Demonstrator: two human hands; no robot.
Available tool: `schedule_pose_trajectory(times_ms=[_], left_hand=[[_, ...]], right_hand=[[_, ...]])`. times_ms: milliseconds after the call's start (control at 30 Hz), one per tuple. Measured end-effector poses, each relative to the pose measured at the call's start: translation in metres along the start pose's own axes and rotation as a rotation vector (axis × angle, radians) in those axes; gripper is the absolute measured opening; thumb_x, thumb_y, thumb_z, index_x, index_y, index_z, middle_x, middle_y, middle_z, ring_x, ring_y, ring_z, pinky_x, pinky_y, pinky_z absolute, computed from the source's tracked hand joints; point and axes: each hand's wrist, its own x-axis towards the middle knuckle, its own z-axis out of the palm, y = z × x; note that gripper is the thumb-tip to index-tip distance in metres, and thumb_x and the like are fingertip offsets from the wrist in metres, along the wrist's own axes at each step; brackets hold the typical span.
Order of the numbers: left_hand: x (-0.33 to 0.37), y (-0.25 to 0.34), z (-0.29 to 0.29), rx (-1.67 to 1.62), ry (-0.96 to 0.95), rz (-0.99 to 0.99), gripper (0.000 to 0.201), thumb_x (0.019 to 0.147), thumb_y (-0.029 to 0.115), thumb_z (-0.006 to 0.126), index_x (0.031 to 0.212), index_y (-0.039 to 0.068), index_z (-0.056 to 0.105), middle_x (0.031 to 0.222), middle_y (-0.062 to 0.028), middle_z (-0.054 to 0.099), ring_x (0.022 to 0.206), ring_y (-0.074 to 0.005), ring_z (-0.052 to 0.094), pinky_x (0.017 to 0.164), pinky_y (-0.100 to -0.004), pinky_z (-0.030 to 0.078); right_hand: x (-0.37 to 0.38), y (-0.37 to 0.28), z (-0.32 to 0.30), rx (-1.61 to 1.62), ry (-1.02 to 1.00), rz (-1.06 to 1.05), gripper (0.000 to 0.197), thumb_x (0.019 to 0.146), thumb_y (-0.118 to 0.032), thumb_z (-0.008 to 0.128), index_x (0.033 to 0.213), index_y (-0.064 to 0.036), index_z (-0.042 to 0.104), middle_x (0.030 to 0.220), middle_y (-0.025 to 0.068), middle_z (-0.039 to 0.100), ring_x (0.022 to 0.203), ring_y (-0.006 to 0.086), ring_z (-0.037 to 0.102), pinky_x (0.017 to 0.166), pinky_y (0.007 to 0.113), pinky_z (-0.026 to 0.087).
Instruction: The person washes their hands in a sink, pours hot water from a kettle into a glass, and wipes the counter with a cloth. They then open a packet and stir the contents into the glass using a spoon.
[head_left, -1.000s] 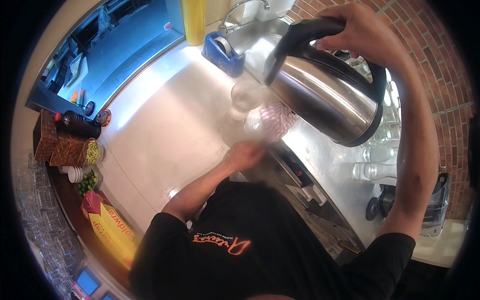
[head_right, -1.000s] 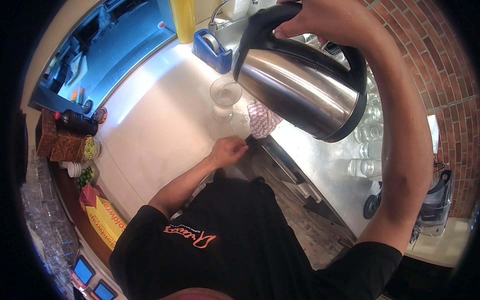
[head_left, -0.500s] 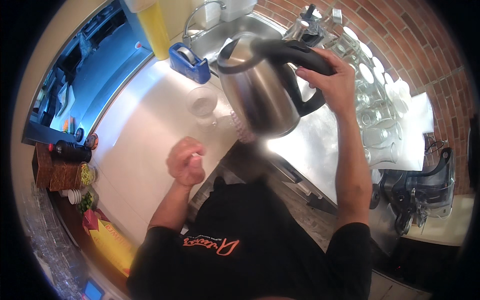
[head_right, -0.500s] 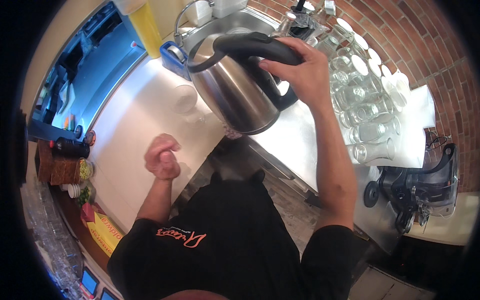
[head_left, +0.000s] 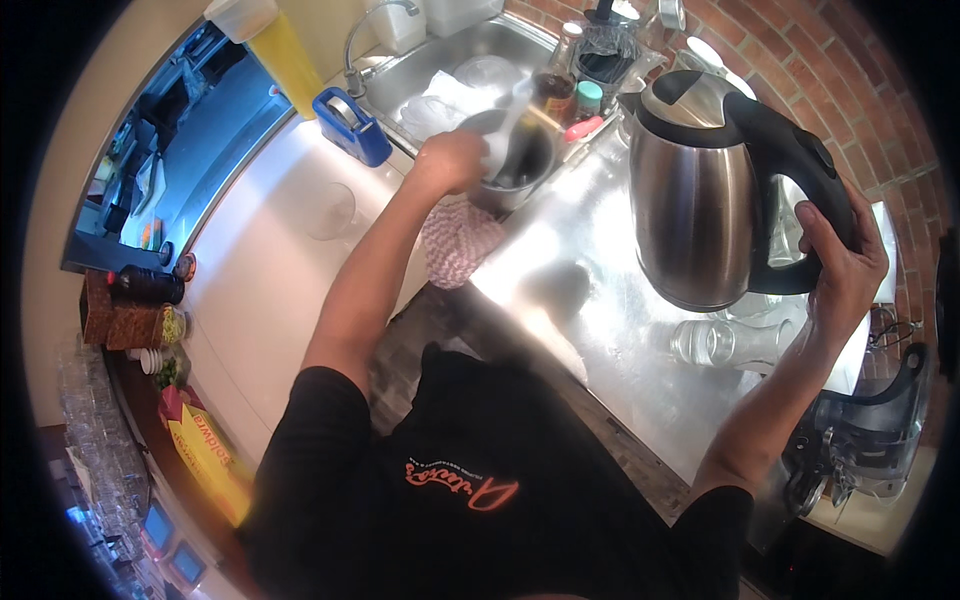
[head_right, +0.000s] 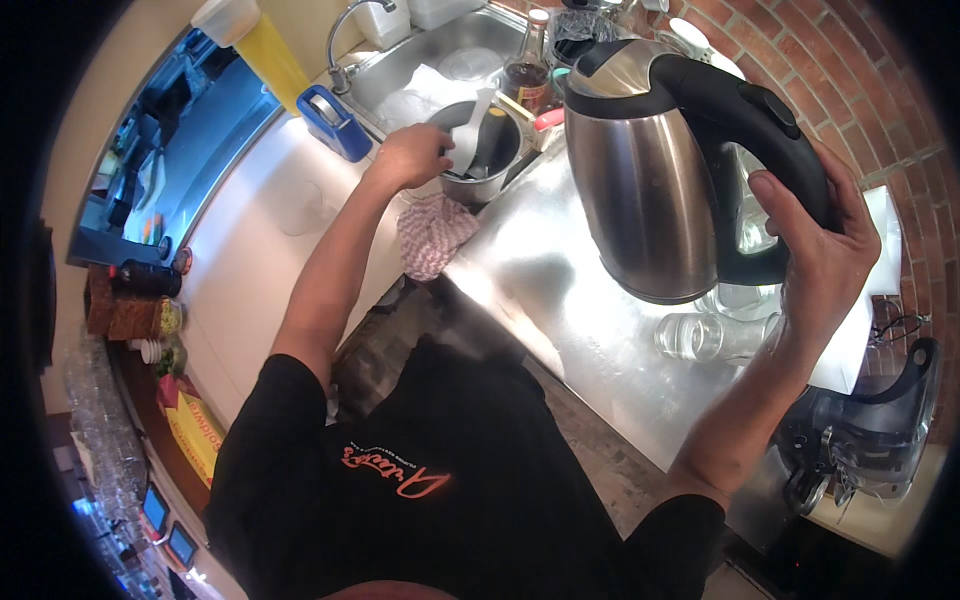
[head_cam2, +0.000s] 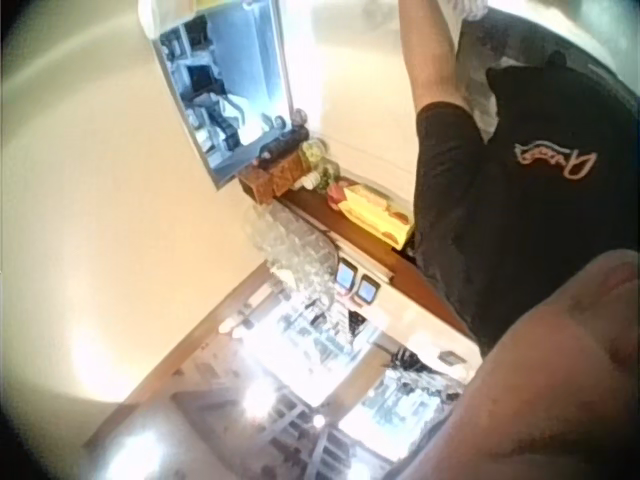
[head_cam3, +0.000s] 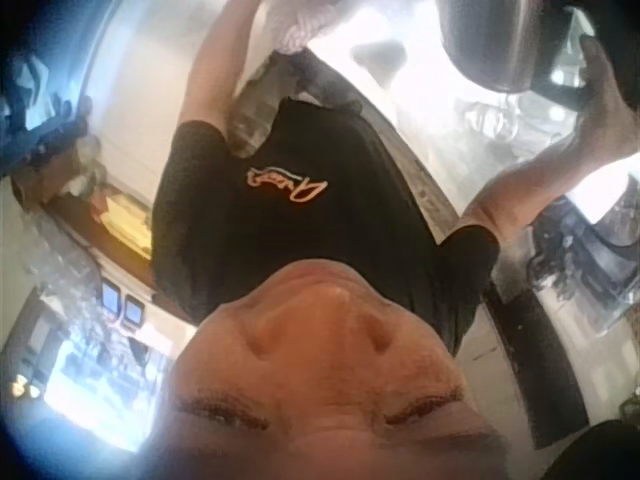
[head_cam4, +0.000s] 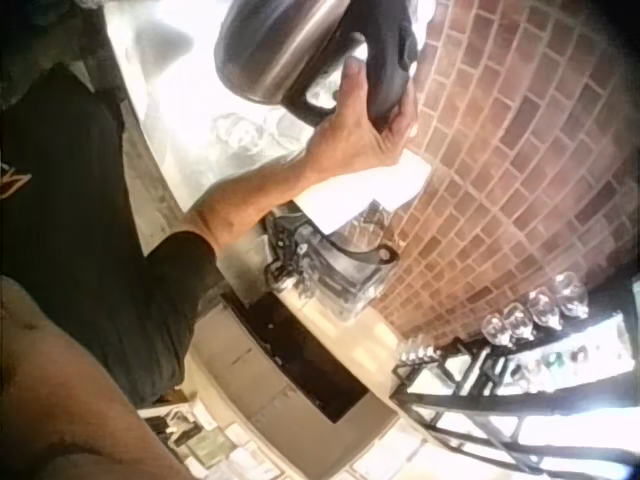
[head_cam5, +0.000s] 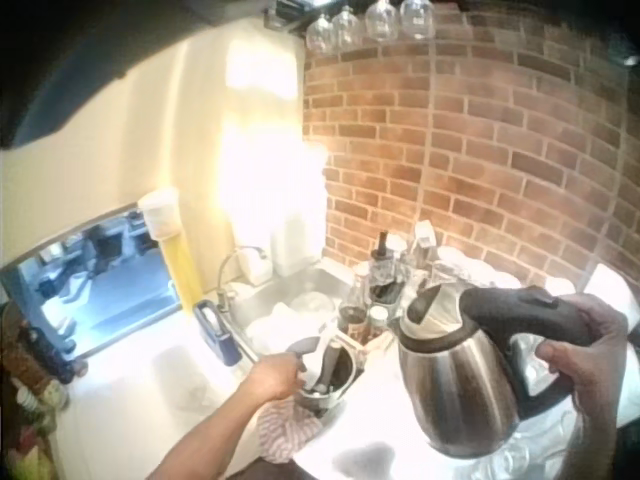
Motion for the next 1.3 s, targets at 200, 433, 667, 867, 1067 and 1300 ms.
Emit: schedule_pose_trajectory(times_ms=[200, 433, 667, 867, 1067, 1300], left_hand=[[0.04, 0.015, 0.016, -0.117, -0.248, 0.179, 0.031, 0.073, 0.024, 0.07, 0.102, 0.014, 0.069, 0.092, -0.0114, 0.068, 0.083, -0.031, 0.063, 0.075, -0.0378, 0.048], [0.045, -0.005, 0.021, -0.637, 0.232, 0.105, 0.019, 0.081, 0.017, 0.065, 0.094, 0.004, 0.065, 0.081, -0.0075, 0.067, 0.063, -0.0102, 0.053, 0.06, -0.0253, 0.044], [0.043, -0.022, 0.013, -0.568, 0.366, -0.025, 0.019, 0.086, 0.019, 0.059, 0.092, 0.0, 0.061, 0.068, -0.0046, 0.062, 0.061, -0.0084, 0.055, 0.056, -0.0239, 0.044], [0.013, -0.019, 0.003, -1.122, 0.104, -0.098, 0.015, 0.09, 0.018, 0.057, 0.092, 0.003, 0.06, 0.07, -0.0035, 0.06, 0.06, -0.0059, 0.053, 0.052, -0.0201, 0.041], [-0.012, -0.026, -0.001, -0.87, 0.191, -0.032, 0.008, 0.086, 0.009, 0.057, 0.088, 0.001, 0.058, 0.07, -0.0006, 0.057, 0.061, -0.005, 0.05, 0.056, -0.0211, 0.041], [-0.025, -0.025, -0.011, -0.814, 0.18, -0.023, 0.009, 0.085, 0.008, 0.058, 0.088, 0.0, 0.059, 0.069, 0.0006, 0.056, 0.063, -0.0033, 0.048, 0.057, -0.0202, 0.039]], right_hand=[[0.013, 0.026, 0.005, -0.081, -0.106, 0.099, 0.045, 0.066, -0.008, 0.08, 0.108, 0.0004, 0.064, 0.076, 0.002, 0.063, 0.061, 0.0061, 0.053, 0.056, 0.018, 0.04], [0.026, 0.033, 0.031, -0.1, -0.234, 0.205, 0.045, 0.064, -0.009, 0.081, 0.106, -0.0001, 0.065, 0.083, 0.0049, 0.067, 0.068, 0.0073, 0.058, 0.062, 0.019, 0.045], [0.036, 0.021, 0.074, -0.148, -0.393, 0.123, 0.043, 0.064, -0.009, 0.08, 0.103, 0.0008, 0.066, 0.088, 0.0058, 0.067, 0.08, 0.0123, 0.063, 0.076, 0.024, 0.049], [0.054, 0.011, 0.122, -0.337, -0.58, -0.054, 0.039, 0.067, -0.013, 0.077, 0.104, -0.0058, 0.067, 0.086, 0.0058, 0.068, 0.078, 0.0121, 0.064, 0.073, 0.026, 0.05], [0.064, -0.004, 0.158, -0.518, -0.715, -0.113, 0.041, 0.067, -0.019, 0.076, 0.104, -0.0053, 0.066, 0.085, 0.0126, 0.068, 0.075, 0.021, 0.066, 0.072, 0.032, 0.05], [0.068, -0.008, 0.17, -0.645, -0.778, -0.157, 0.041, 0.067, -0.02, 0.075, 0.105, -0.0046, 0.066, 0.086, 0.0147, 0.067, 0.075, 0.0265, 0.065, 0.074, 0.035, 0.049]])
